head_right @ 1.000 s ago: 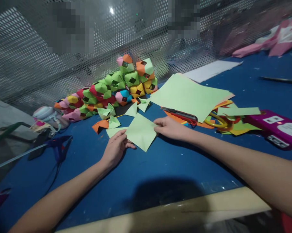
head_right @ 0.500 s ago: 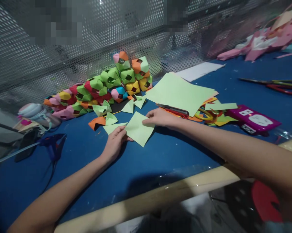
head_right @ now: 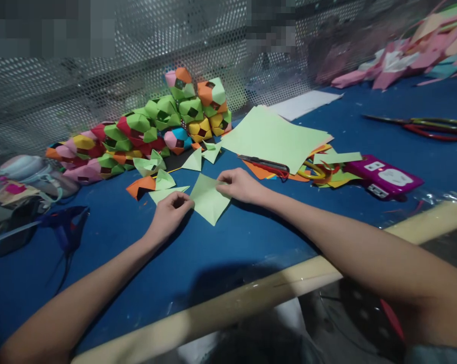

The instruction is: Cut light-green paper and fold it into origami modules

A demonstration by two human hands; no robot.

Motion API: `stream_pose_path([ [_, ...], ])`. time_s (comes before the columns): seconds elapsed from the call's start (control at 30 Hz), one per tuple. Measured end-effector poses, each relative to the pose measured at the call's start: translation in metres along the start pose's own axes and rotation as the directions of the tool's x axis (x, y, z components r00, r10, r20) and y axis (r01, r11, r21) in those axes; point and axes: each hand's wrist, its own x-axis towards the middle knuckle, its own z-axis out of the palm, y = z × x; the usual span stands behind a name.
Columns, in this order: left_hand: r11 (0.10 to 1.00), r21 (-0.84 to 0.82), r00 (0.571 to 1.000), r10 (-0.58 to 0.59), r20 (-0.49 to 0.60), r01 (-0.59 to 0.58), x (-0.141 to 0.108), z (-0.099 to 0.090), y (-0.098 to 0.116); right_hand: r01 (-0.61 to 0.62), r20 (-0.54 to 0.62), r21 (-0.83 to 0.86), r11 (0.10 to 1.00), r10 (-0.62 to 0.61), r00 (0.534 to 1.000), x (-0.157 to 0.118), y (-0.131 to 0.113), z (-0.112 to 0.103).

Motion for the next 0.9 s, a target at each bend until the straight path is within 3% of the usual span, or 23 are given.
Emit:
stream_pose_path([
  [0.23,0.999,-0.022,0.999,-0.025,0.019,0.026,0.000,-0.002,-0.003,0.149,-0.053,-0.017,0.989,-0.150,0.987,-0.001,0.009,0.002],
  [0.43,0.997,-0.059,0.999,-0.043,0.029,0.045,0.000,-0.004,-0.005,0.416,-0.104,-0.339,0.844,-0.473,0.875,0.000,0.015,0.004],
  [0.73,0.973,0.126,0.978,0.178,0.112,-0.192,0.000,-0.005,-0.003,0.522,0.113,-0.520,0.676,-0.551,0.827,0.000,0.025,0.001],
  [0.9,0.949,0.184,0.962,0.230,0.148,-0.255,0.000,-0.004,-0.005,0.606,0.175,-0.539,0.585,-0.626,0.760,-0.005,0.017,0.000],
])
